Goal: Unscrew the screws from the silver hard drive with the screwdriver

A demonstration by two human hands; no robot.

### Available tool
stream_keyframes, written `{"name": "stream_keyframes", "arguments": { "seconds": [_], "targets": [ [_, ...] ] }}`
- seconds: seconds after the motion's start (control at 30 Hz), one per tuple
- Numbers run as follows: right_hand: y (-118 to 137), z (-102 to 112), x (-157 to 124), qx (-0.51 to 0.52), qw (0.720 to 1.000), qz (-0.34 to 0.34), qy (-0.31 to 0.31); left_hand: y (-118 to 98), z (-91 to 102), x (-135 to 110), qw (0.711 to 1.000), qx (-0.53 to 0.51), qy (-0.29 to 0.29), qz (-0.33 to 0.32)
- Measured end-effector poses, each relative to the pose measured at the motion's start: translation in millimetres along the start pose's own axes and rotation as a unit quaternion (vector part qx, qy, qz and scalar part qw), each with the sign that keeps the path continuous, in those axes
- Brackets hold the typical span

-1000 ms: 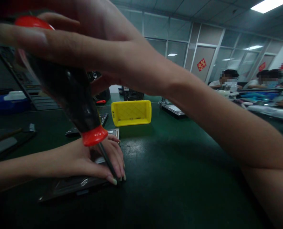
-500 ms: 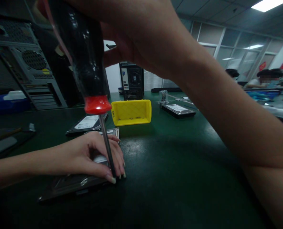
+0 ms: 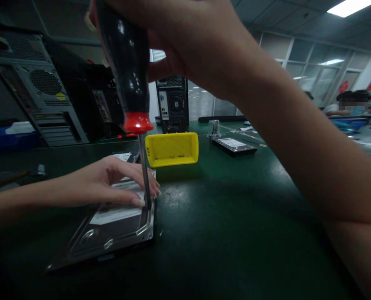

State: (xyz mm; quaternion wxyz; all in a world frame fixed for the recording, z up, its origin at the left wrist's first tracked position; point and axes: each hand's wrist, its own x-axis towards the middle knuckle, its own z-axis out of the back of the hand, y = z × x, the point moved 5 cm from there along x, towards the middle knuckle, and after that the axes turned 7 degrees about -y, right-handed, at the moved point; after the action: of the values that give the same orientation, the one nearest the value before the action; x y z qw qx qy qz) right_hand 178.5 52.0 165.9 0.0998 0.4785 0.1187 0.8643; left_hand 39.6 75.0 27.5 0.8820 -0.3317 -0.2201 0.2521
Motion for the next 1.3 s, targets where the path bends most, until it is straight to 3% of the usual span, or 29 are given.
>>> {"name": "stream_keyframes", "arguments": {
  "seconds": [0.13,0.33,0.5,0.73,1.3],
  "targets": [
    [-0.4,-2.4,-0.1,-0.109,0.989,0.095,0.037,11.7,20.5,1.9,0.997,0.077,-0.022,0.004],
    [-7.5,-3.5,4.6,-0.173,0.982,0.063,0.025,4.8,18.1,0.2,0.970,0.217,-0.018,-0.110],
    [-6.4,-3.3,4.7,-0.170,0.983,0.067,0.032,-3.1,9.7,-2.3,0.946,0.289,0.004,-0.145],
    [-5.0,-3.1,5.8,-0.173,0.982,0.070,0.032,-5.7,3.9,-1.0,0.934,0.321,0.014,-0.157],
    [-3.1,-5.4,4.5,-0.151,0.982,0.107,0.040,0.5,2.0,3.1,0.954,0.274,-0.007,-0.124]
  ]
}}
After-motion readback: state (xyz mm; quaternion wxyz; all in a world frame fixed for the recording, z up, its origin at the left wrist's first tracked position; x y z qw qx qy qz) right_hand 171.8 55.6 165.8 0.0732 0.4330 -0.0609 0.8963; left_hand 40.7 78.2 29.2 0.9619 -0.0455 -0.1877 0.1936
